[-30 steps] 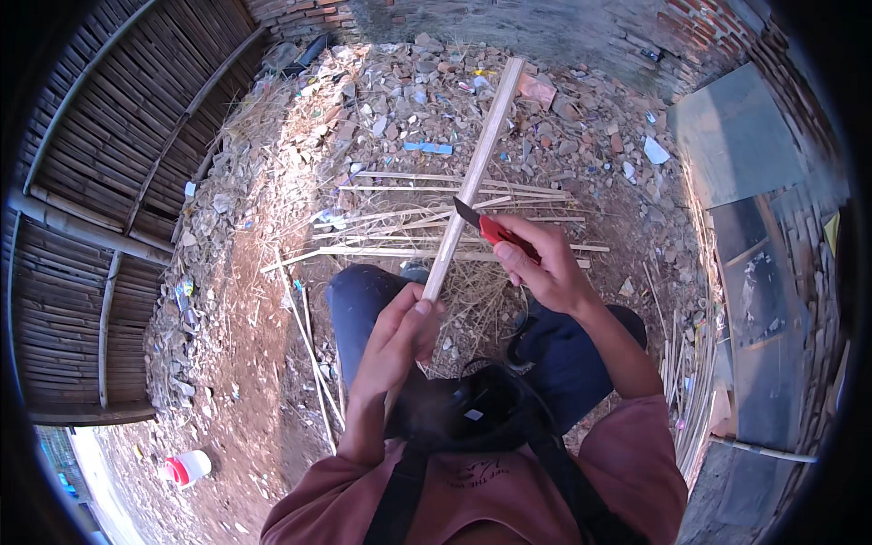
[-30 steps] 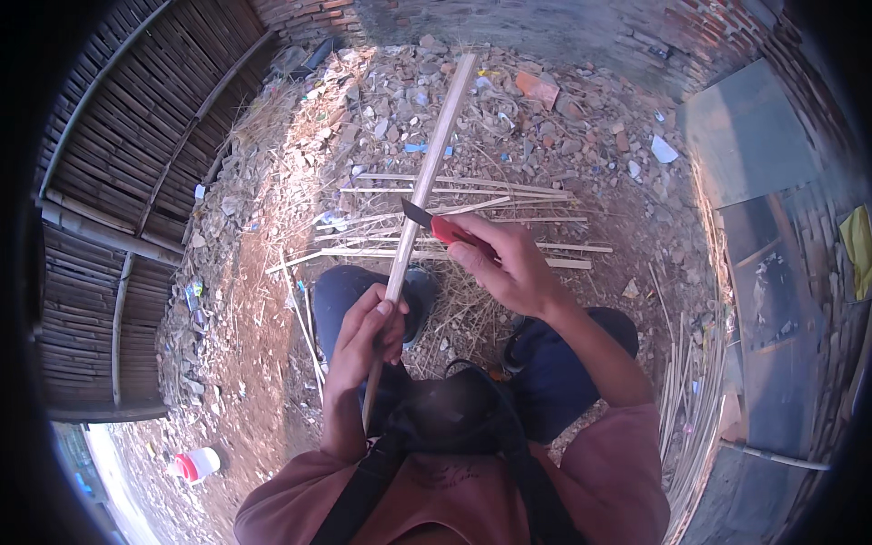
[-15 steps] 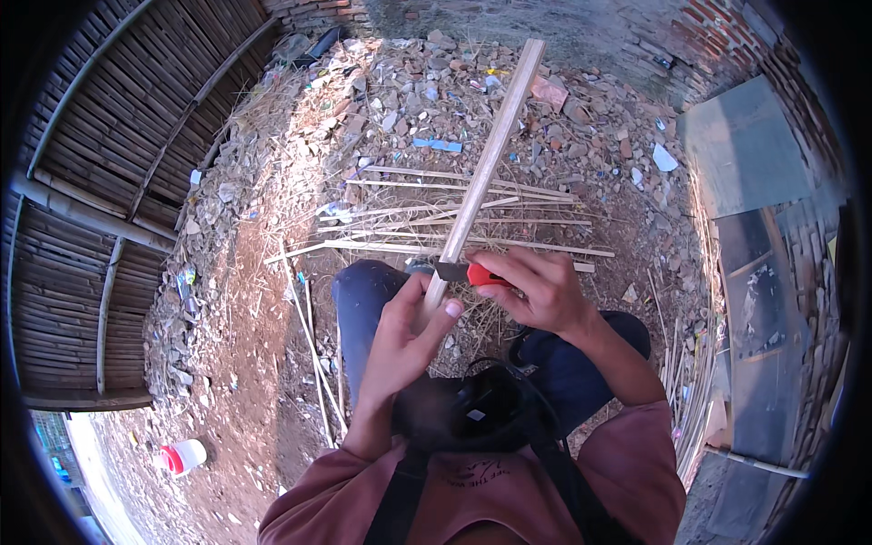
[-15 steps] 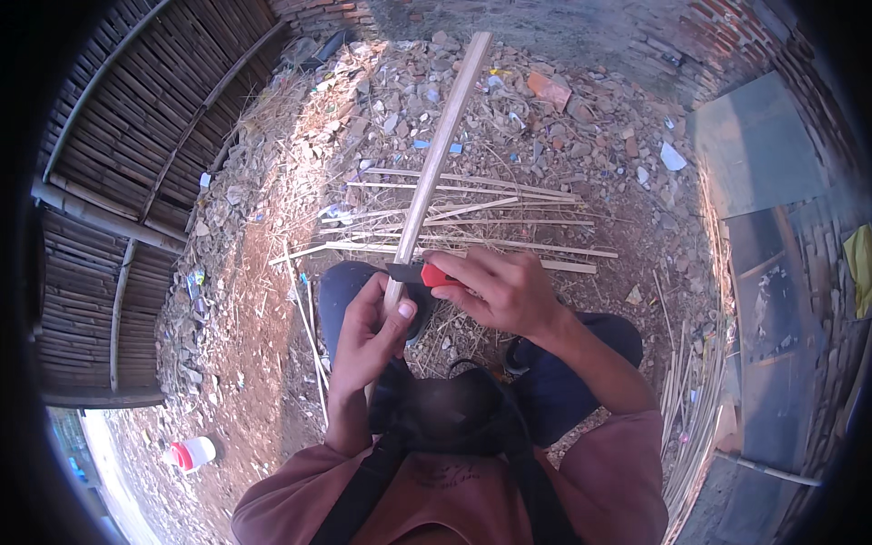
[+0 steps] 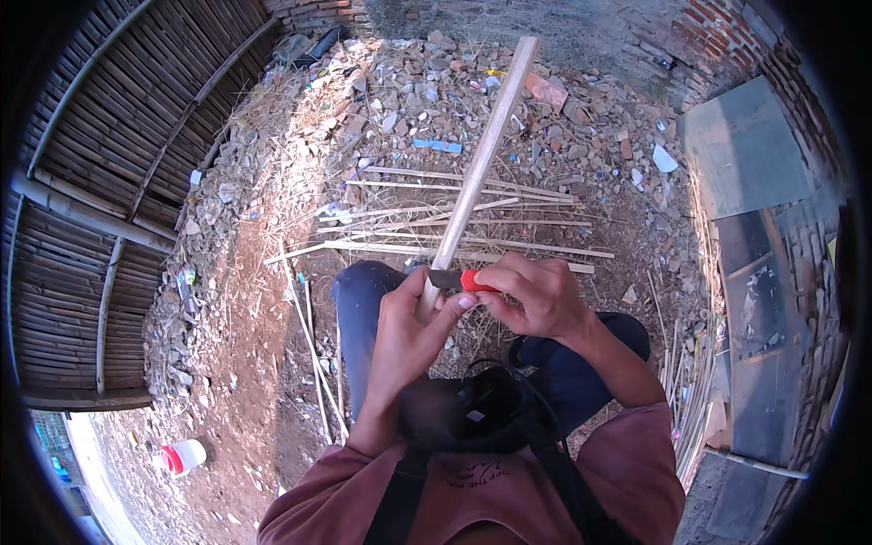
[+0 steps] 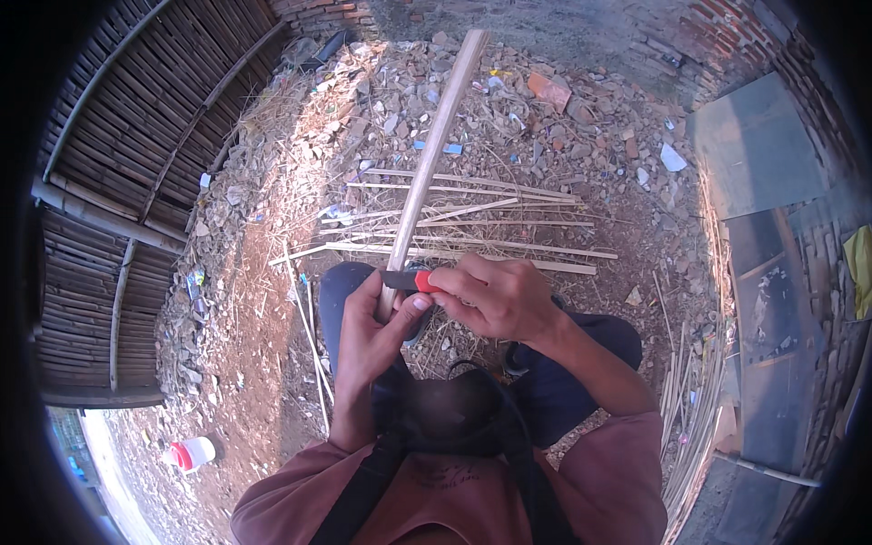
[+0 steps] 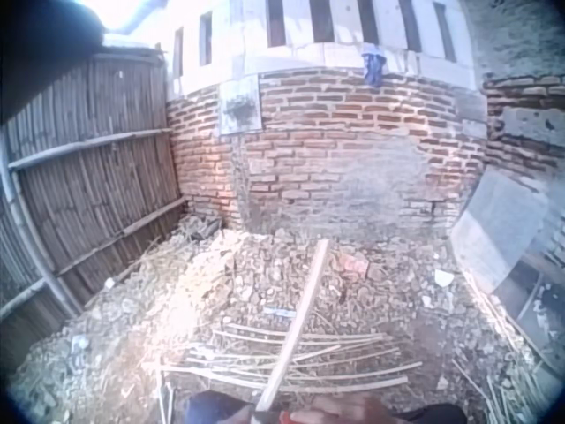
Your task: The person uses a utility knife to shave and smooth the surface of a bamboo stick while sitting on the ground, handling a stack of bamboo sticks.
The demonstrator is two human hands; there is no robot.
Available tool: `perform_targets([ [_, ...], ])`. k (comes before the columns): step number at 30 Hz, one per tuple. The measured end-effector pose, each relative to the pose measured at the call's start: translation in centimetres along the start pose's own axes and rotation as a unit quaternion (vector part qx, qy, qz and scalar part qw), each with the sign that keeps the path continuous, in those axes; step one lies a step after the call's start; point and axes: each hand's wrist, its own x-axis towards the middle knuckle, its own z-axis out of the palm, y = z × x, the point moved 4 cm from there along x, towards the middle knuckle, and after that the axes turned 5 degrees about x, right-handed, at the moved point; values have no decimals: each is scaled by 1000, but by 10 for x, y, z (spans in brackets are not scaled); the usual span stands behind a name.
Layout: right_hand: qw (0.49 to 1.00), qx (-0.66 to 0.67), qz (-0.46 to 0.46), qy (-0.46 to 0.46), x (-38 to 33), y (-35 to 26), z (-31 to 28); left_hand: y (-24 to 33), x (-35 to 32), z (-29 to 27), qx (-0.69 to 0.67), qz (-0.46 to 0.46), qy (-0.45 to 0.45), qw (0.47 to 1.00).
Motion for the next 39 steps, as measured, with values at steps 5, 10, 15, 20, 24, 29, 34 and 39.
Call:
perform_targets([
  [5,1000,9,-6,3,0,-3,0,6,0,2,-14,10,14,1000],
  [10,1000,-11,-16,11,-3,-3,-1,6,0,1,25,24,17,999],
  [15,999,-15,-21,21,-2,-4,-1,7,-1,0,56,13,30,998],
  [20,999,-22,-16,25,-2,-4,-1,14,-2,2,88,13,41,995],
  [24,999,-29,-8,37,1,-6,-6,14,-4,4,95,21,46,994],
  [29,995,-10,28,92,6,7,-14,14,-6,3,160,31,41,986],
  [34,996,-14,50,74,9,16,-25,12,-9,6,206,25,42,977],
  [39,999,-1,-2,32,3,5,-12,10,-7,7,168,43,86,981],
])
